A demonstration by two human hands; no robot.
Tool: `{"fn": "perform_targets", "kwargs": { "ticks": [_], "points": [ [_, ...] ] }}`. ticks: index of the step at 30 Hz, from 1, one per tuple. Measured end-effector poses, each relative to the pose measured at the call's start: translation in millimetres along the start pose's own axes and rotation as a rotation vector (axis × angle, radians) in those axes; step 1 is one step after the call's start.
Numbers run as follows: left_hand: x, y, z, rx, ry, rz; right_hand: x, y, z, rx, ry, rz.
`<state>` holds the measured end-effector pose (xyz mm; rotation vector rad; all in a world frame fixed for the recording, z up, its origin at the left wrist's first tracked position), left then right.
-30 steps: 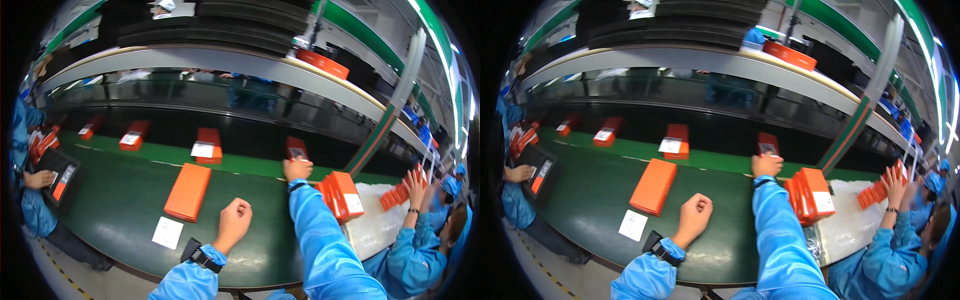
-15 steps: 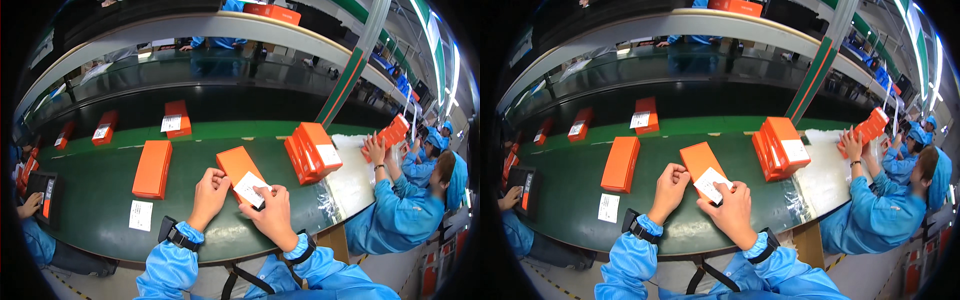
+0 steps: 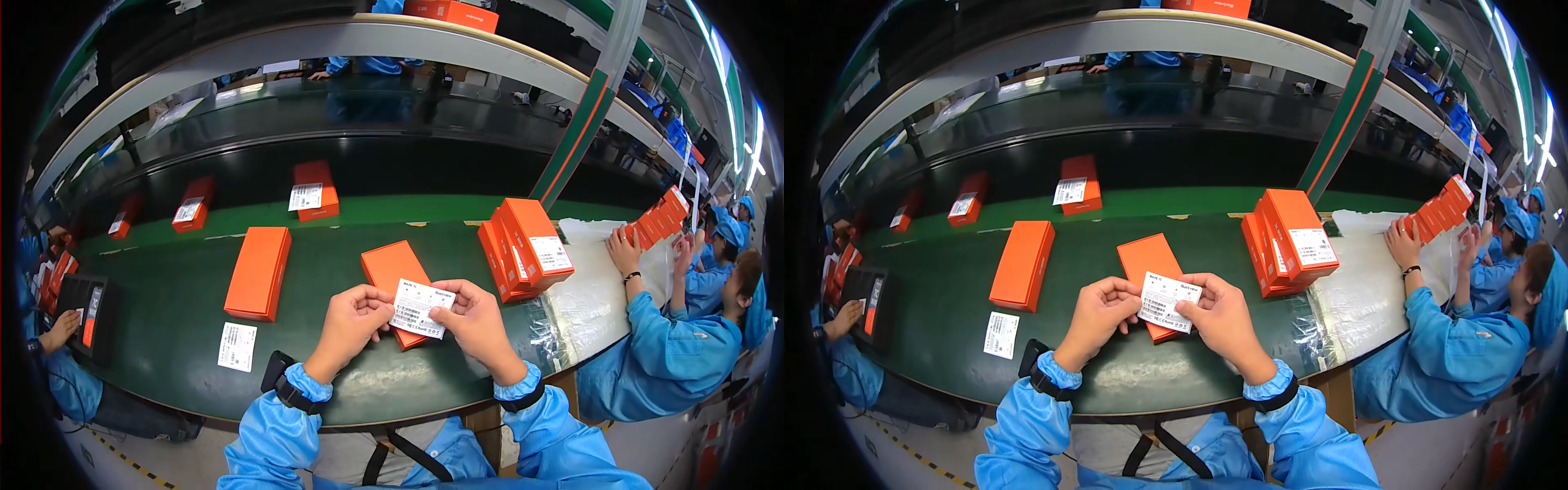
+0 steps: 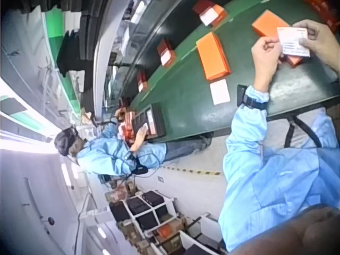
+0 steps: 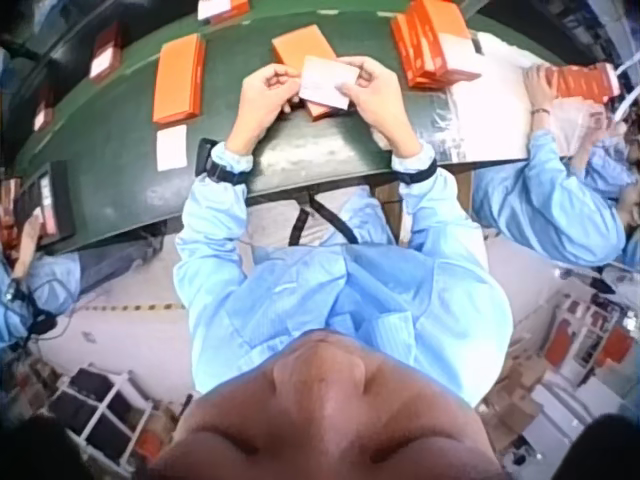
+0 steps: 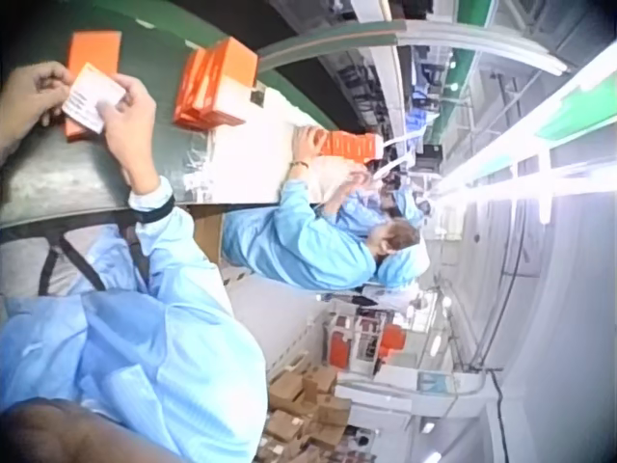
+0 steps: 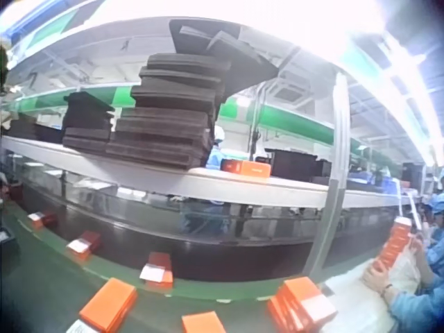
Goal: Applying adhesive labels to red boxes on a moving conveyor belt.
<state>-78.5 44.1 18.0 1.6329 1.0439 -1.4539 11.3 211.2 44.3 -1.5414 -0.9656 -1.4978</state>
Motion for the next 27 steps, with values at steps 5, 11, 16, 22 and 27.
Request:
{"fn": "perform_targets", "kwargs": {
  "ticks": [5, 11, 16, 22, 27],
  "points": [
    [19, 11, -17, 0.246, 0.227, 0.303, -2, -1, -3, 0.04, -0.013, -0.016],
    [20, 10, -29, 0.345, 0.304, 0.371, -1, -1, 1, 0.111, -0.02, -0.057],
    [22, 19, -31, 0.477, 0.293, 0.392, -5, 5, -13, 0.192, -0.074, -0.121],
    [29, 41, -73, 0.642, 0.306, 0.432, 4, 31, -13, 0.3, -0.128, -0.054],
    [49, 56, -65, 0.695, 0.211, 0.478, 3, 38, -30, 0.336, 0.271, 0.125]
  ]
}}
Point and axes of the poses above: each hand's wrist, its own y-axis away from the middle knuckle, its own z-axis out of the back of the hand, x = y × z, the point moved 10 cm from there along -y, towards the middle knuckle, and after that the axes turned 8 degrees about -x, right-handed, at the moved point
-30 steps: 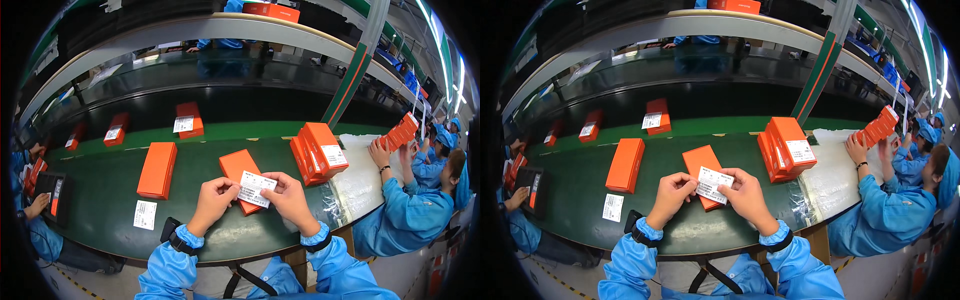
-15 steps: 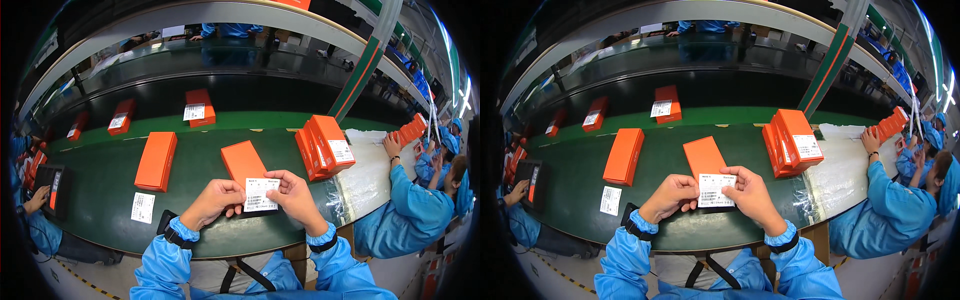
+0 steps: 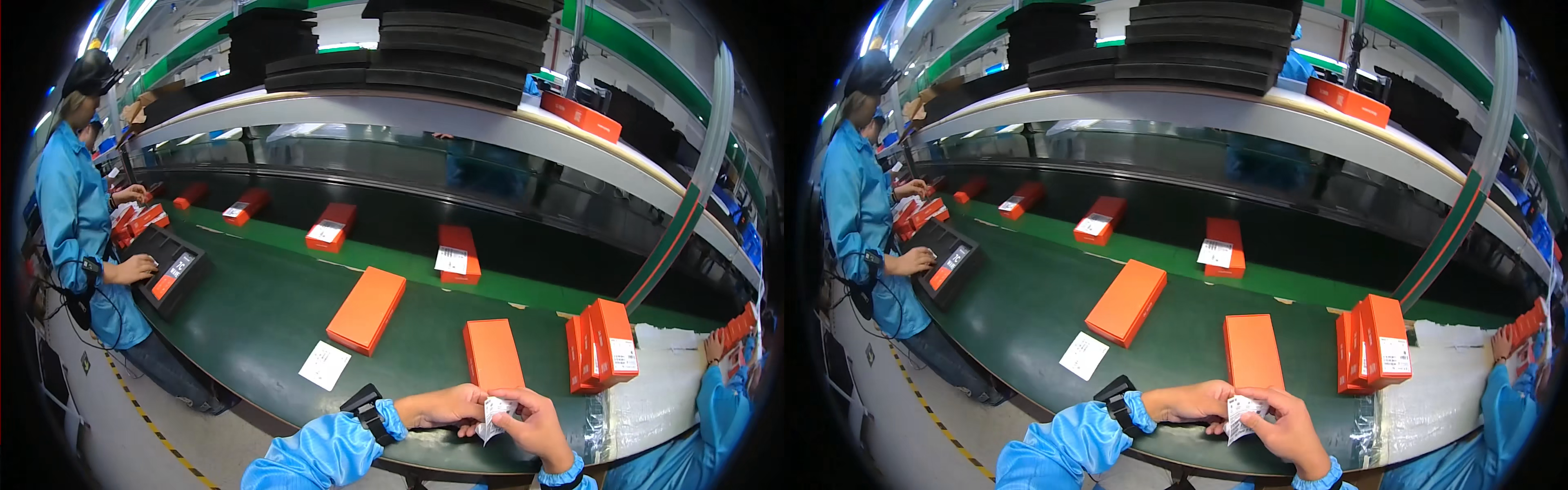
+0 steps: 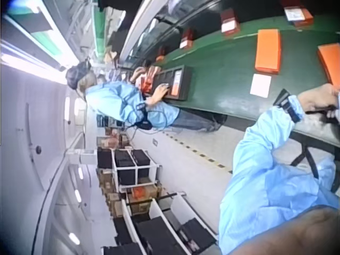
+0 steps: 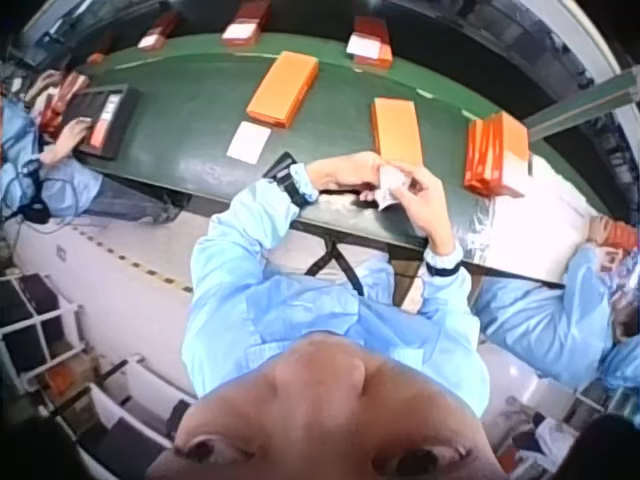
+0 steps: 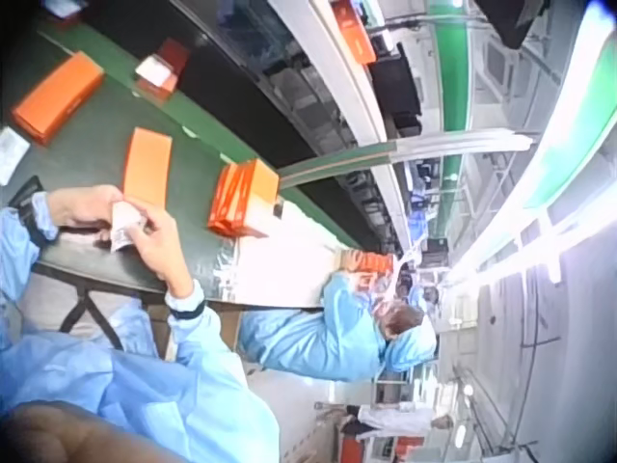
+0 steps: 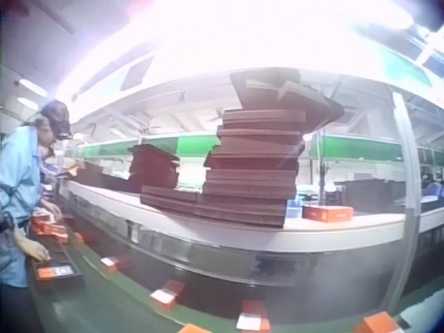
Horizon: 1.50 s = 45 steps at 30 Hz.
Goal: Applying adhesive labels to red boxes on a moving conveyor belt.
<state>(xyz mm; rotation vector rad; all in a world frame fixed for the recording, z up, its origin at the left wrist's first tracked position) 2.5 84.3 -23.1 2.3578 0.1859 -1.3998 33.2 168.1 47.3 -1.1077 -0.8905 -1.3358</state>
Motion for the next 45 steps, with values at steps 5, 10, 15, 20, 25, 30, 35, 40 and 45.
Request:
{"fn": "perform_targets", "kwargs": {
  "ticks": [5, 10, 15, 20, 25, 30, 35, 40, 45],
  "points": [
    [-3, -1, 5, -0.006, 0.022, -0.08, 31, -1, 17, -0.257, 0.096, 0.3],
    [-30, -11, 22, -0.149, 0.13, -0.22, 12, -2, 50, -0.378, -0.197, 0.105],
    [-35, 6, 22, -0.129, 0.192, -0.194, 44, -25, -8, -0.006, 0.259, 0.261],
    [-39, -4, 38, -0.245, 0.311, -0.237, 57, -11, 25, -0.242, 0.26, 0.543],
    [-83, 32, 80, -0.786, 0.06, -0.594, 47, 1, 63, -0.313, -0.397, 0.417],
    [-100, 51, 70, -0.767, -0.087, -0.725, 28, -17, 43, -0.181, -0.217, 0.108],
    [-86, 25, 10, -0.365, -0.162, -0.632, 51, -32, 28, -0.093, 0.088, 0.217],
    [-83, 31, 40, -0.598, 0.009, -0.648, 56, -30, 31, -0.501, -0.019, 0.158],
    [-88, 30, 28, -0.551, -0.023, -0.716, -1, -29, 21, -0.39, -0.146, -0.095]
  ]
}}
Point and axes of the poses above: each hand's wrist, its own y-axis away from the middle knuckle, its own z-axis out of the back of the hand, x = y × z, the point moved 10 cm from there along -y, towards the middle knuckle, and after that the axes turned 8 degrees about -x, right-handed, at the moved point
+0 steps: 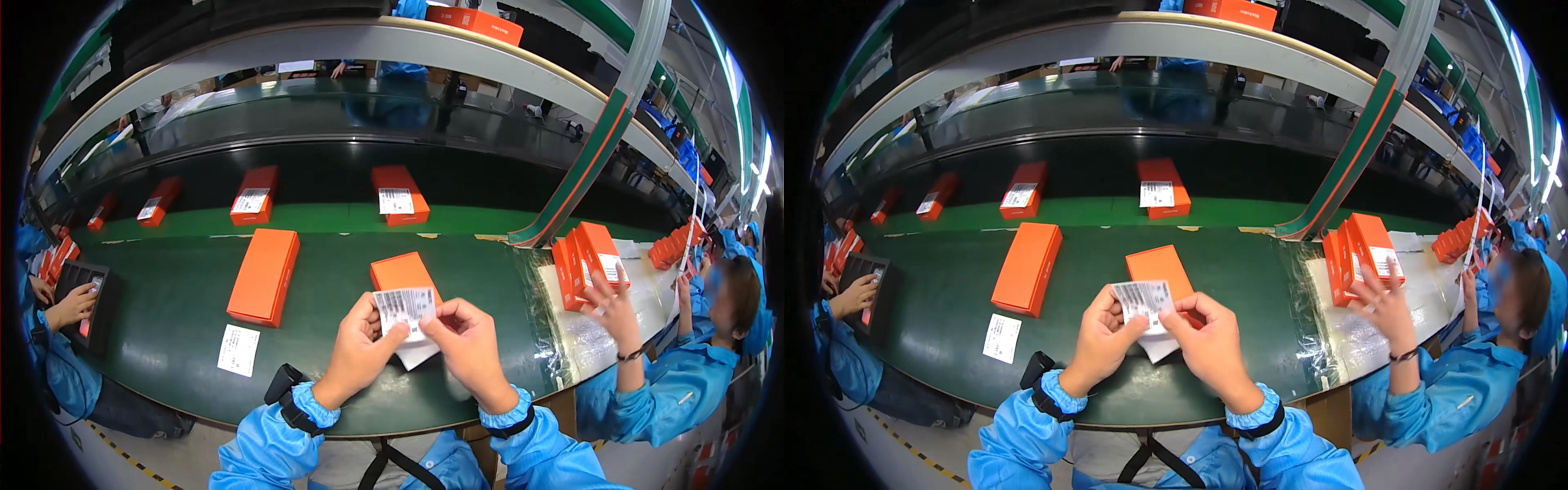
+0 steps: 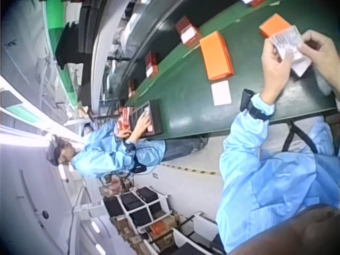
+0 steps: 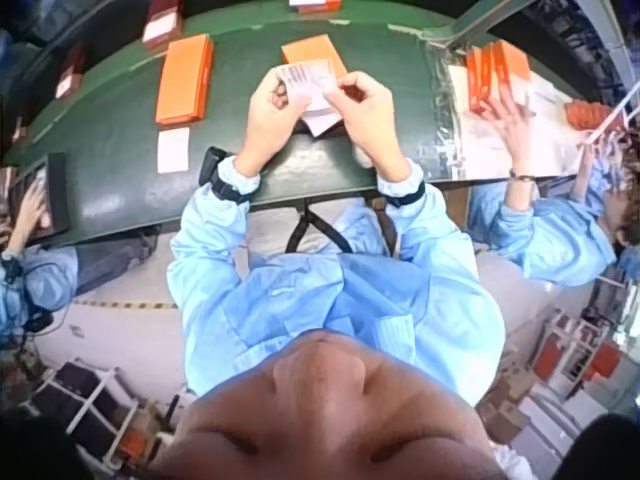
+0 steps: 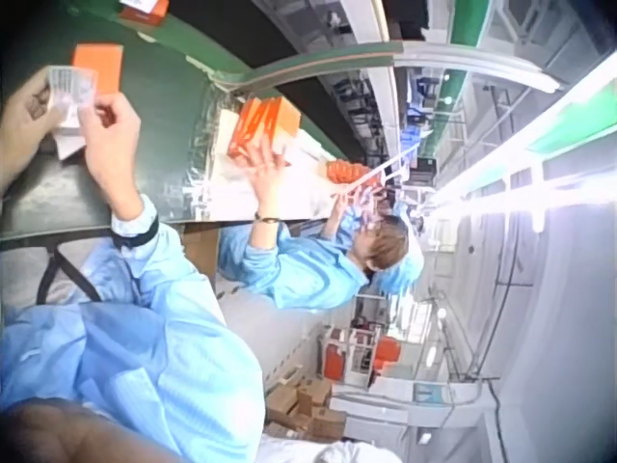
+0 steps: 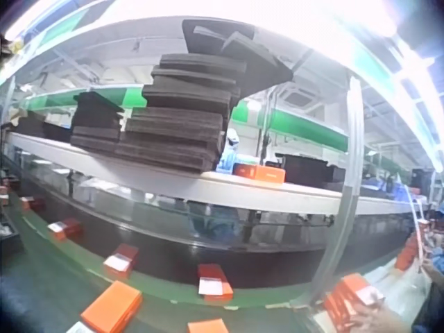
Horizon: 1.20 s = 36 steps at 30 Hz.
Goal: Applying adhesive labels to red boxes on a moving conveyor belt.
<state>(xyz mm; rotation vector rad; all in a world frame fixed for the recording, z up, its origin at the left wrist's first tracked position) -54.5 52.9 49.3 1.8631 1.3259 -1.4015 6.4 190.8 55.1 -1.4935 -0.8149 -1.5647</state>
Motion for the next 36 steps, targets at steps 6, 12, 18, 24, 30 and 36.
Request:
{"fn": "perform_targets", "kwargs": {
  "ticks": [6, 12, 18, 24, 30, 36],
  "points": [
    [1, 6, -6, 0.095, -0.187, -0.086, 35, -4, 23, -0.191, -0.295, 0.205],
    [-3, -19, 76, -0.255, -0.134, -0.023, 13, -43, 32, 0.162, -0.168, -0.149],
    [-9, -26, 100, -0.358, 0.043, 0.103, -15, -57, 8, 0.494, 0.298, -0.238],
    [-15, -24, 113, -0.477, -0.003, 0.045, -31, -69, 0, 0.52, 0.408, -0.305],
    [-11, -22, 108, -0.456, -0.005, 0.097, -21, -74, -10, 0.538, 0.544, -0.224],
    [-13, -24, 106, -0.422, -0.002, 0.077, -15, -78, -5, 0.445, 0.63, -0.19]
  ]
}}
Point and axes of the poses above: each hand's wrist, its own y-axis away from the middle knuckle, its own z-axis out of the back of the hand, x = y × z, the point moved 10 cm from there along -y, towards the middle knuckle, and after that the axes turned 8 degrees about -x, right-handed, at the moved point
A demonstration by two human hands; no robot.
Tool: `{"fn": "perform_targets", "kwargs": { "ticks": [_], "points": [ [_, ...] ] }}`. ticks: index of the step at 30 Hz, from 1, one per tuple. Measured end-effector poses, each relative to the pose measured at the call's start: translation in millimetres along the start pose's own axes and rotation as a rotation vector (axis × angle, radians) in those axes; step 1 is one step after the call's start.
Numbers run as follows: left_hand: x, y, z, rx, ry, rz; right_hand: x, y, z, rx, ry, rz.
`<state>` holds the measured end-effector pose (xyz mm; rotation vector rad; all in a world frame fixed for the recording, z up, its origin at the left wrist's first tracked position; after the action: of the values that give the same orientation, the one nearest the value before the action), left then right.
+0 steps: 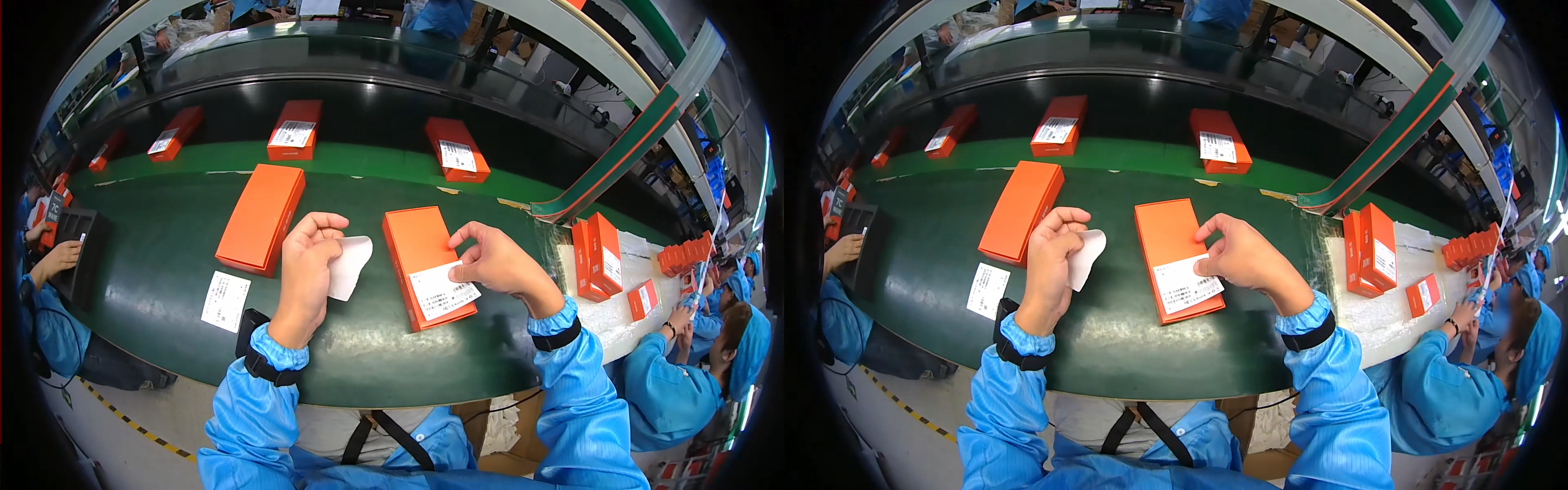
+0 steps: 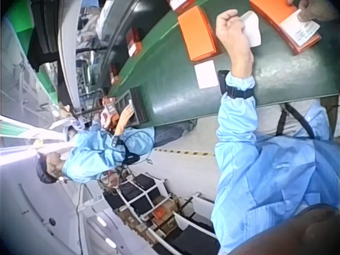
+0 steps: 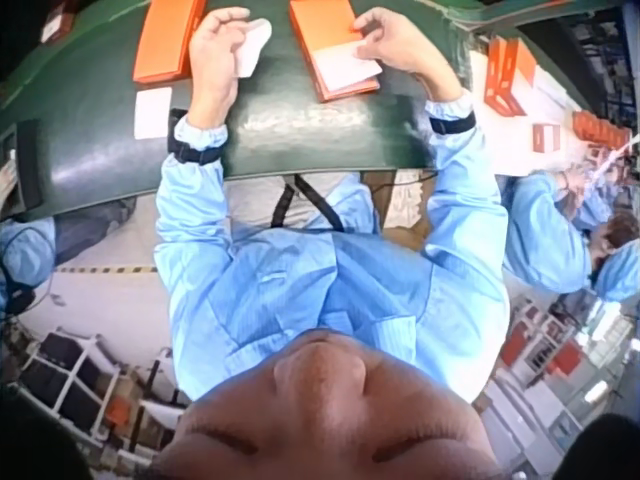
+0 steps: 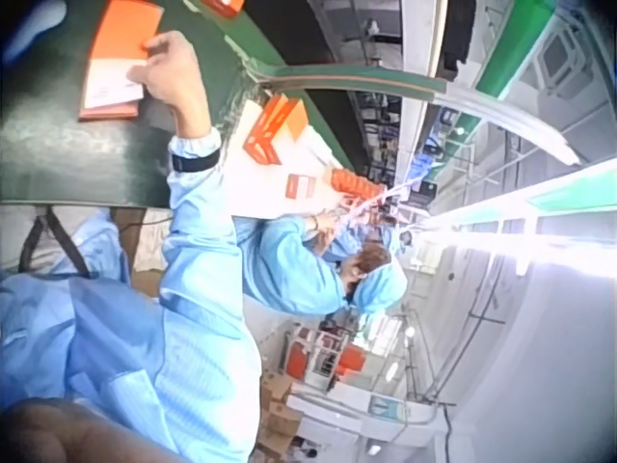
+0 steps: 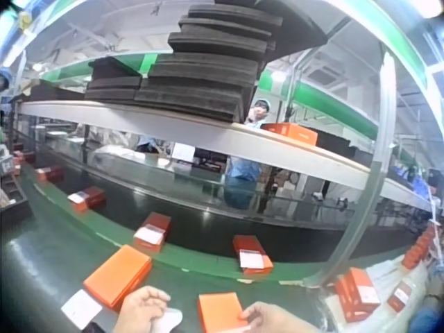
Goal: Applying adhesive labels to red boxes on a moving conveyor belt.
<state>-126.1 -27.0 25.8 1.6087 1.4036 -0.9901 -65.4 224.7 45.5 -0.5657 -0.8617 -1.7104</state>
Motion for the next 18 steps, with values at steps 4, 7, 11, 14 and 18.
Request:
{"fn": "perform_targets", "kwargs": {
  "ticks": [4, 7, 11, 14, 18],
  "points": [
    [4.0, -1.0, 2.5, 0.006, -0.004, -0.002, 1.3, -0.4, -1.9, -0.027, 0.009, -0.003],
    [4.8, -1.3, 4.0, -0.004, -0.009, -0.005, 3.1, -1.4, -1.4, -0.042, 0.029, 0.012],
    [0.6, 0.7, 1.9, 0.017, -0.004, -0.017, 3.6, -1.8, -1.9, -0.032, 0.032, -0.003],
    [-3.4, 3.7, 0.5, 0.007, -0.007, -0.012, 1.3, -3.2, -2.8, -0.013, 0.017, -0.002],
    [-2.4, 3.1, 3.3, -0.003, -0.007, -0.015, 4.3, -3.4, -5.7, -0.021, 0.045, -0.01]
  ]
}}
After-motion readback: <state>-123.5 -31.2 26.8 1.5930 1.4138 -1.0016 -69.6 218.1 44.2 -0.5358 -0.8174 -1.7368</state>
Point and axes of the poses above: each hand's wrist, its own y-axis away from the middle knuckle, its own z-axis out of the back of the hand, x = y × z, the point moved 10 cm from there along -y, towards the middle knuckle, and after that the axes turned 8 degrees about -x, right-handed, at the moved point
